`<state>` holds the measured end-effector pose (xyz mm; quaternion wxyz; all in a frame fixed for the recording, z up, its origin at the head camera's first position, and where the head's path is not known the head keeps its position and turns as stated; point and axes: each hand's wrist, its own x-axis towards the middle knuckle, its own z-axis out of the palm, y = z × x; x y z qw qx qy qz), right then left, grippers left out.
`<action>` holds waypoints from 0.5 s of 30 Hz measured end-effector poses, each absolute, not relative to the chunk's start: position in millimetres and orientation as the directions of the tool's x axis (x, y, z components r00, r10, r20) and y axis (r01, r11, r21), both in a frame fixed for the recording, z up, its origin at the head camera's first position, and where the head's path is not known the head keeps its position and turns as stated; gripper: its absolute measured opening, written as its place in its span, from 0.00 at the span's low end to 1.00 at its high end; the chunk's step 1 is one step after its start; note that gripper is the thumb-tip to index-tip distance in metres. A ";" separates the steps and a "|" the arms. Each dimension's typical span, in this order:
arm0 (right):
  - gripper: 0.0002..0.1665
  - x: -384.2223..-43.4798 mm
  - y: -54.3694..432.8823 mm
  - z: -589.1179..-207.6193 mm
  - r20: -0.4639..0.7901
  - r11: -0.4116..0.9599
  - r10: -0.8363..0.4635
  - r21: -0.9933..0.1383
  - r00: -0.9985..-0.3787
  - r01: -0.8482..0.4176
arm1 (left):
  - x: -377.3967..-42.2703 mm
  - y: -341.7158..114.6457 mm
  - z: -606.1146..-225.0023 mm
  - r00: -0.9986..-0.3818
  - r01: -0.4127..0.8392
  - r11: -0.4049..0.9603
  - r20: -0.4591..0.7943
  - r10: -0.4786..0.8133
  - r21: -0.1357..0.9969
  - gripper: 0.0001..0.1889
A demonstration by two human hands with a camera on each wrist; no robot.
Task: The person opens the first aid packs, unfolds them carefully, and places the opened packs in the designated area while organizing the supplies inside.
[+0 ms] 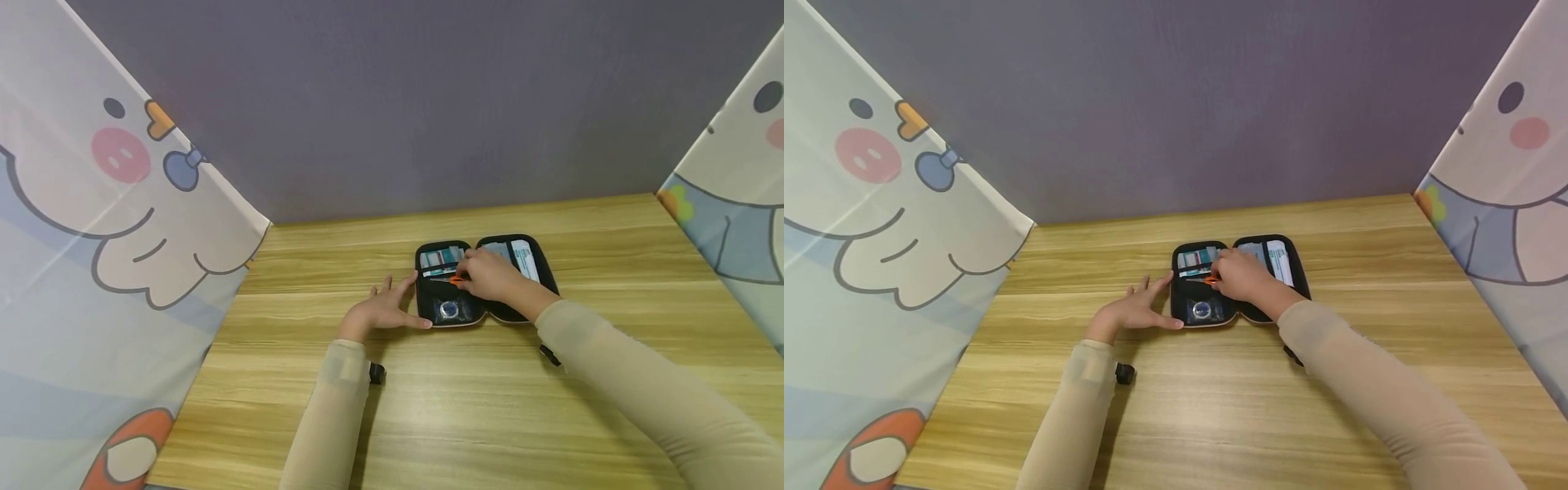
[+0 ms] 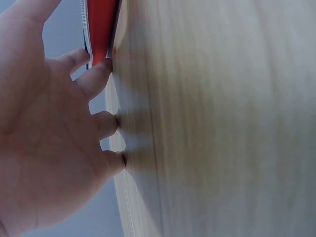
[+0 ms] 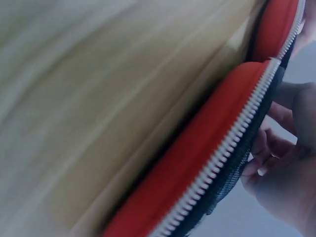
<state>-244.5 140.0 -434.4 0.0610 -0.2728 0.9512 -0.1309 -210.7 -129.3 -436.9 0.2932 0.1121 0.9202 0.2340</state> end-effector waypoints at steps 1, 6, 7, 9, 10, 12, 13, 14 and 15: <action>0.13 -245.0 140.1 -434.0 -0.051 0.810 -0.541 -0.299 -0.839 -0.504 | -210.9 -129.2 -436.9 -0.803 0.069 0.866 -0.488 0.343 0.495 0.63; 0.10 -249.6 139.4 -430.5 -0.101 0.788 -0.566 -0.356 -0.818 -0.502 | -211.7 -128.6 -436.8 -0.803 0.068 0.865 -0.487 0.343 0.497 0.63; 0.09 -250.4 139.0 -430.0 -0.109 0.787 -0.568 -0.362 -0.816 -0.500 | -211.7 -128.4 -436.7 -0.803 0.069 0.865 -0.487 0.344 0.497 0.63; 0.07 -251.7 138.3 -429.6 -0.120 0.787 -0.568 -0.369 -0.815 -0.494 | -211.5 -127.9 -436.2 -0.803 0.071 0.864 -0.485 0.345 0.498 0.62; 0.06 -252.2 138.0 -429.7 -0.124 0.788 -0.567 -0.368 -0.814 -0.493 | -211.5 -127.9 -436.0 -0.804 0.073 0.865 -0.484 0.346 0.497 0.62; 0.04 -252.1 137.6 -429.6 -0.129 0.788 -0.567 -0.371 -0.813 -0.491 | -211.5 -128.0 -435.8 -0.805 0.075 0.866 -0.483 0.346 0.495 0.62; 0.03 -252.0 137.5 -429.6 -0.134 0.789 -0.565 -0.375 -0.814 -0.487 | -211.4 -128.0 -435.8 -0.804 0.074 0.866 -0.484 0.345 0.494 0.62; 0.04 -251.7 137.4 -429.6 -0.139 0.790 -0.564 -0.378 -0.814 -0.483 | -211.3 -128.2 -436.1 -0.805 0.075 0.867 -0.484 0.344 0.492 0.62; 0.04 -251.2 137.4 -429.6 -0.147 0.793 -0.560 -0.380 -0.815 -0.477 | -211.2 -128.2 -436.2 -0.805 0.074 0.868 -0.484 0.343 0.491 0.62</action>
